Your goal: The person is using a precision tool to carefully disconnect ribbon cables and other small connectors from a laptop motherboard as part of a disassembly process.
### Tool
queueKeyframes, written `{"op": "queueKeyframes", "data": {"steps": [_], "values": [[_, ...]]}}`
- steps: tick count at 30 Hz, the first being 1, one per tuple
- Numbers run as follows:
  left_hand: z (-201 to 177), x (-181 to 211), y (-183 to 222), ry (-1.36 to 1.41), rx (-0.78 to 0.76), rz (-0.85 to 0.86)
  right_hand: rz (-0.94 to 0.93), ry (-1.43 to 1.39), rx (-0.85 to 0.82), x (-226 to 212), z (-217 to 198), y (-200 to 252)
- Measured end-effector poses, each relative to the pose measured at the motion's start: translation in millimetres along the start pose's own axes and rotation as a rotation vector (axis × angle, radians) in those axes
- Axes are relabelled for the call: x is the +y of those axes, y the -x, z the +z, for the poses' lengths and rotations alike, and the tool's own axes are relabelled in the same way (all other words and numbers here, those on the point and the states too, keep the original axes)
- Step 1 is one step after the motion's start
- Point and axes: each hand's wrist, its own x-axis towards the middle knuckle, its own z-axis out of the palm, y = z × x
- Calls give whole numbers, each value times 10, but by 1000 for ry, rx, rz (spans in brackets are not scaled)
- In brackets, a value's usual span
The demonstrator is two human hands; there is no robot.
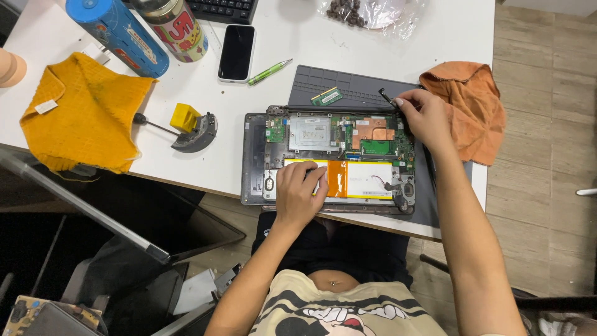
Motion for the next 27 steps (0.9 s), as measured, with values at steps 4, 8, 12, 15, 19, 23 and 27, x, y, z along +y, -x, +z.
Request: {"op": "queueKeyframes", "data": {"steps": [4, 8, 12, 15, 19, 23, 27], "values": [[19, -13, 12, -19, 11, 16, -21, -67, 31, 113, 34, -22], [1, 1, 11, -20, 3, 14, -24, -113, 30, 10, -2, 65], [-9, 11, 5, -16, -20, 9, 5, -102, 46, -15, -20, 103], [24, -31, 34, -9, -35, 10, -13, -191, 79, -127, -53, 119], [-6, -28, 24, -4, -44, 3, 8, -176, 100, -78, -67, 121], [-43, -21, 10, 47, -53, -31, 59, -254, 99, -146, -111, 161], [-154, -15, -107, 235, -132, -157, 134, -322, 64, -301, -192, 178]]}}
